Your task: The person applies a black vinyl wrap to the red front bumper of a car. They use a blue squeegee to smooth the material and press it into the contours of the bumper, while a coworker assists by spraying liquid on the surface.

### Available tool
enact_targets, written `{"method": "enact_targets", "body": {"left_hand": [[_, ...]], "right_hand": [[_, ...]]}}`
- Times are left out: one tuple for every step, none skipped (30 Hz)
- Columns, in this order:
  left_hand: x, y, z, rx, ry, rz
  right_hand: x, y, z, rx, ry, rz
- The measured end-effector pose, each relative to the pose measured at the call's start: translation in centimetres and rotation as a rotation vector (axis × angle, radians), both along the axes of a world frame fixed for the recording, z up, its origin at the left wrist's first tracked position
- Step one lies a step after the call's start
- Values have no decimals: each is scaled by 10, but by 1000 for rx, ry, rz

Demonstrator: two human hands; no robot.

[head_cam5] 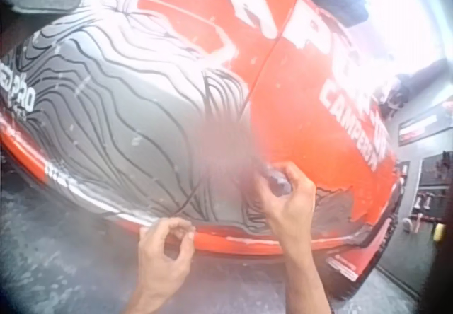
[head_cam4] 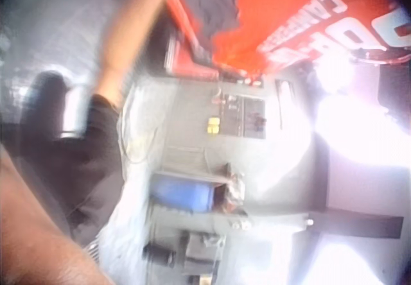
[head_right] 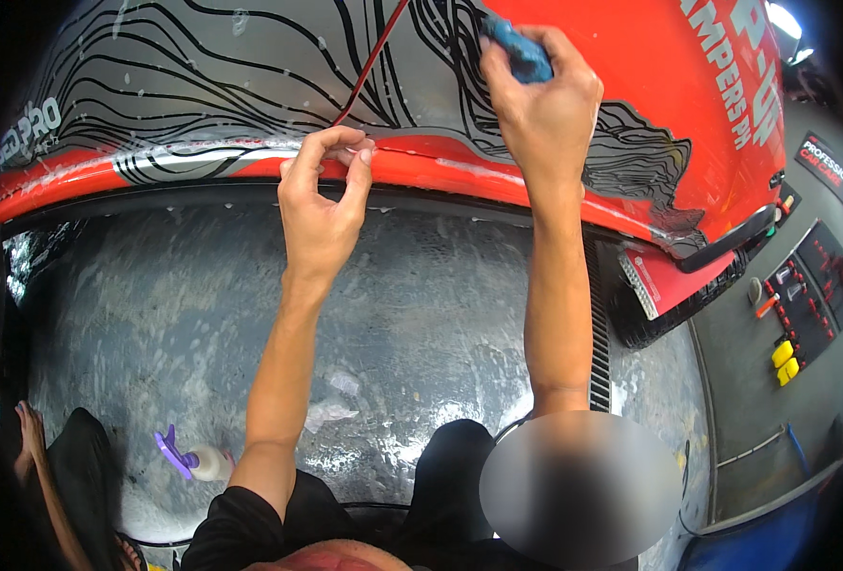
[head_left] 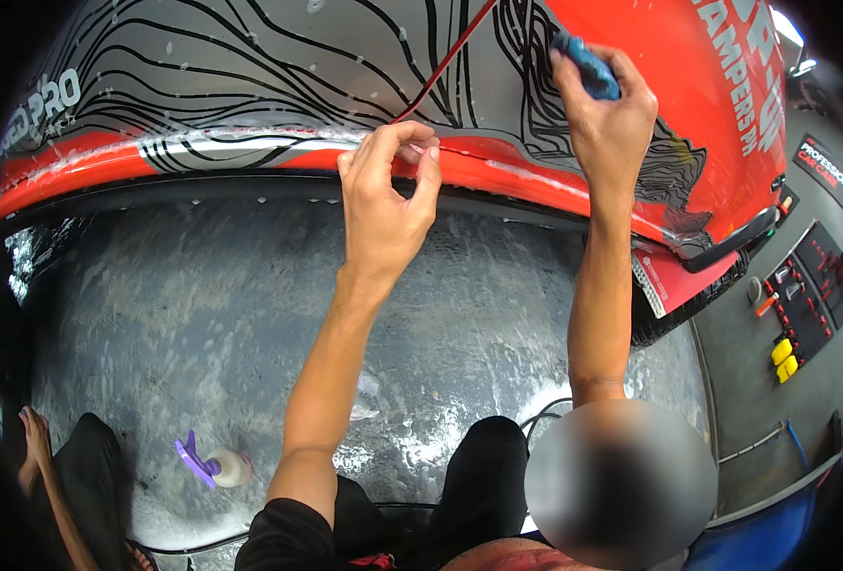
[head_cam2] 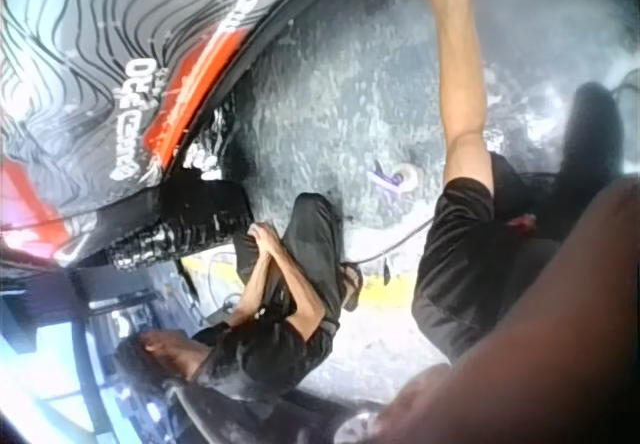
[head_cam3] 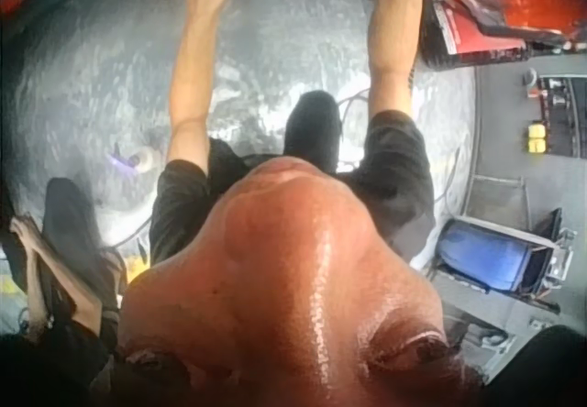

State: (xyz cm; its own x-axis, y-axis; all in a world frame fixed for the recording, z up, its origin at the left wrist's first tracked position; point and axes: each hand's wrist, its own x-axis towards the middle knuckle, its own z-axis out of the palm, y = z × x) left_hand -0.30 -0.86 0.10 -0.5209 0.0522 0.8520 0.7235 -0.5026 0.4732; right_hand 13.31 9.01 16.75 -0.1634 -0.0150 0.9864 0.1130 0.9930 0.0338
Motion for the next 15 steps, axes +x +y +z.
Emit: {"method": "enact_targets", "body": {"left_hand": [[-2, 0, -1, -3, 10, 7], [-4, -1, -2, 7, 6, 6], [-6, -1, -2, 14, 3, 7], [-8, -1, -2, 21, 0, 9], [-7, 0, -2, 32, 4, 0], [-6, 1, -2, 45, 7, -15], [-5, 1, -2, 57, 11, -28], [-6, 0, -2, 55, 10, -27], [-6, -1, -2, 57, 3, -28], [-5, -1, -2, 59, -4, -28], [-4, -1, -1, 67, -5, -35], [-5, -1, -2, 67, -4, -36], [-6, -2, -2, 67, -3, -38], [-6, -1, -2, 71, 7, -31], [-6, 1, -3, 77, 17, -25]], "right_hand": [[3, 0, -1, -51, -9, 8], [5, -1, -1, -101, -17, 16], [6, -3, -1, -154, -26, 26], [1, -9, 5, -124, 10, 38], [0, -9, 6, -101, 13, 29], [-2, -9, 7, -76, 15, 15], [-2, -9, 8, -52, 17, 2], [0, -8, 7, -89, 12, -4], [-1, -6, 8, -54, 15, 7], [-4, -4, 10, -18, 18, 19], [-6, -3, 12, 17, 20, 30], [-9, -7, 12, 7, 1, 34], [-8, -6, 10, 3, 10, 6], [-4, -3, 9, -1, 19, -23], [-1, -4, 7, -2, 27, -52]]}}
